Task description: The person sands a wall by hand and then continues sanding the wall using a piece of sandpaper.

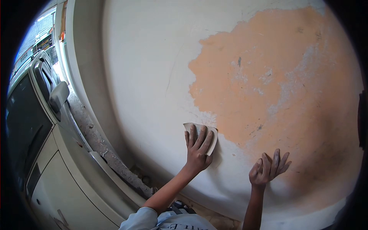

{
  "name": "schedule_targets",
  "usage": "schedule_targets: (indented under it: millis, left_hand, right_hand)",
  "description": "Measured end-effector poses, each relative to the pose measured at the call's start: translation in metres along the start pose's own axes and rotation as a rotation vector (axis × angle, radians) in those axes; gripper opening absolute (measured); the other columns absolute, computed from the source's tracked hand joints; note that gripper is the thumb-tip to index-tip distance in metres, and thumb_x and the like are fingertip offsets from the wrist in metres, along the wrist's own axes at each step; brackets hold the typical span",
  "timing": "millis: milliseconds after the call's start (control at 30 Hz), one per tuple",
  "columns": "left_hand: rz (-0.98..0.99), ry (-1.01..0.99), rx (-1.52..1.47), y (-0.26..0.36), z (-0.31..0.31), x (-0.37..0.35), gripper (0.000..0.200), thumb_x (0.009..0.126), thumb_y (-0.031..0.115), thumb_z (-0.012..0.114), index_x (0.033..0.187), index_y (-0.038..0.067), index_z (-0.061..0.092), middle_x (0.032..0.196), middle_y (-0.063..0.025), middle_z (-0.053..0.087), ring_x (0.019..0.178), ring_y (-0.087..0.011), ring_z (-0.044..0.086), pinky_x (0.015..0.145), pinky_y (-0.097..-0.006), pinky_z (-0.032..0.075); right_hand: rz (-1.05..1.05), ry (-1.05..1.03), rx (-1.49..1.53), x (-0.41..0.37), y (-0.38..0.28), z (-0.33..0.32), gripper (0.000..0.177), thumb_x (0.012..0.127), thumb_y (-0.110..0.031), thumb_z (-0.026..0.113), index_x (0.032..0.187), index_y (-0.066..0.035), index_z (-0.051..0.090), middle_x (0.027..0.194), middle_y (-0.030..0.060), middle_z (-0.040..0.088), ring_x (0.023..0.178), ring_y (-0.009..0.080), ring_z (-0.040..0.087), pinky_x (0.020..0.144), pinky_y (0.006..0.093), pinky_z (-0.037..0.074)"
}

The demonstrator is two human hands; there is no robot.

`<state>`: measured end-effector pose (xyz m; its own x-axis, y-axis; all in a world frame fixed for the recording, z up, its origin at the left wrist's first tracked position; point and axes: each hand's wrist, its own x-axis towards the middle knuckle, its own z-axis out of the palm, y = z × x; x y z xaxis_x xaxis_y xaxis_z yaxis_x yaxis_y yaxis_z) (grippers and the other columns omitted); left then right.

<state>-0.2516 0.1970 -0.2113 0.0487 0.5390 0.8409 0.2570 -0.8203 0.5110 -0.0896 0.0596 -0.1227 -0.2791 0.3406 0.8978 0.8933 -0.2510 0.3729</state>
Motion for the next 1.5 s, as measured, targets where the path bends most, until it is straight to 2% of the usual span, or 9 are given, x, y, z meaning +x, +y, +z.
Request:
schedule_targets:
  millis: [300,467,567,633,733,767,867,1200,1500]
  left_hand:
    - [0.033,0.008,0.034,-0.012,-0.004,0.004,0.061,0.063,0.005,0.048,0.123,0.004,0.050,0.136,-0.0202,0.037,0.131,-0.0460,0.017,0.104,-0.0580,0.004]
    - [0.071,0.179,0.120,-0.039,-0.026,0.066,0.058,0.065,0.000,0.047,0.123,0.002,0.050,0.136,-0.0211,0.037,0.131,-0.0441,0.019,0.105,-0.0556,0.006]
    - [0.083,0.272,0.107,-0.036,-0.046,0.115,0.049,0.075,-0.004,0.048,0.124,0.000,0.048,0.138,-0.0203,0.034,0.132,-0.0423,0.019,0.105,-0.0540,0.009]
    - [0.087,0.303,0.113,-0.035,-0.047,0.121,0.045,0.078,-0.001,0.050,0.123,0.000,0.049,0.137,-0.0201,0.035,0.131,-0.0420,0.020,0.105,-0.0535,0.010]
    - [0.073,0.271,0.102,-0.033,-0.044,0.106,0.044,0.079,-0.001,0.050,0.123,-0.001,0.049,0.136,-0.0203,0.036,0.131,-0.0418,0.021,0.105,-0.0536,0.011]
    - [0.077,0.259,0.090,-0.033,-0.041,0.096,0.052,0.072,-0.006,0.047,0.123,-0.001,0.049,0.136,-0.0207,0.037,0.131,-0.0427,0.020,0.105,-0.0547,0.011]
    - [0.063,0.182,0.100,-0.039,-0.034,0.067,0.066,0.059,-0.008,0.045,0.125,0.000,0.047,0.137,-0.0201,0.035,0.131,-0.0439,0.017,0.104,-0.0569,0.009]
    - [0.057,0.156,0.111,-0.038,-0.036,0.064,0.063,0.062,-0.005,0.049,0.125,0.000,0.047,0.138,-0.0191,0.035,0.132,-0.0437,0.016,0.105,-0.0567,0.009]
    - [0.066,0.170,0.104,-0.037,-0.035,0.065,0.060,0.063,-0.004,0.046,0.123,-0.001,0.048,0.137,-0.0201,0.035,0.132,-0.0440,0.017,0.105,-0.0566,0.007]
  right_hand:
    - [-0.005,-0.004,-0.017,0.001,0.000,0.000,0.016,0.084,-0.015,0.048,0.089,-0.006,0.060,0.125,0.0191,0.049,0.126,0.0444,0.030,0.104,0.0579,0.013]
    - [-0.002,0.002,-0.007,0.002,-0.002,0.000,0.016,0.083,-0.014,0.049,0.090,-0.006,0.060,0.125,0.0188,0.049,0.126,0.0442,0.030,0.104,0.0580,0.012]
    - [-0.001,0.006,0.002,0.004,-0.003,0.000,0.016,0.083,-0.014,0.049,0.090,-0.006,0.060,0.125,0.0186,0.049,0.126,0.0440,0.030,0.104,0.0579,0.012]
    - [0.005,0.002,0.000,0.002,-0.003,-0.001,0.016,0.083,-0.014,0.049,0.091,-0.006,0.060,0.125,0.0183,0.049,0.126,0.0440,0.030,0.104,0.0580,0.012]
    - [0.010,0.008,0.005,0.002,-0.003,0.001,0.015,0.083,-0.014,0.049,0.091,-0.007,0.060,0.125,0.0179,0.049,0.126,0.0438,0.030,0.104,0.0581,0.011]
    - [0.008,0.010,0.009,0.001,-0.002,0.001,0.015,0.083,-0.014,0.049,0.091,-0.007,0.060,0.125,0.0178,0.049,0.126,0.0438,0.030,0.104,0.0581,0.011]
    - [0.010,-0.006,-0.006,0.001,-0.003,0.000,0.015,0.083,-0.014,0.049,0.090,-0.007,0.060,0.125,0.0175,0.049,0.127,0.0437,0.030,0.104,0.0582,0.011]
    - [0.005,0.003,0.000,0.001,-0.002,0.001,0.016,0.083,-0.014,0.048,0.089,-0.007,0.060,0.126,0.0177,0.048,0.127,0.0436,0.029,0.104,0.0584,0.011]
    - [0.006,-0.007,-0.013,0.000,-0.003,0.000,0.015,0.084,-0.015,0.048,0.089,-0.007,0.060,0.126,0.0174,0.048,0.128,0.0434,0.028,0.104,0.0583,0.012]
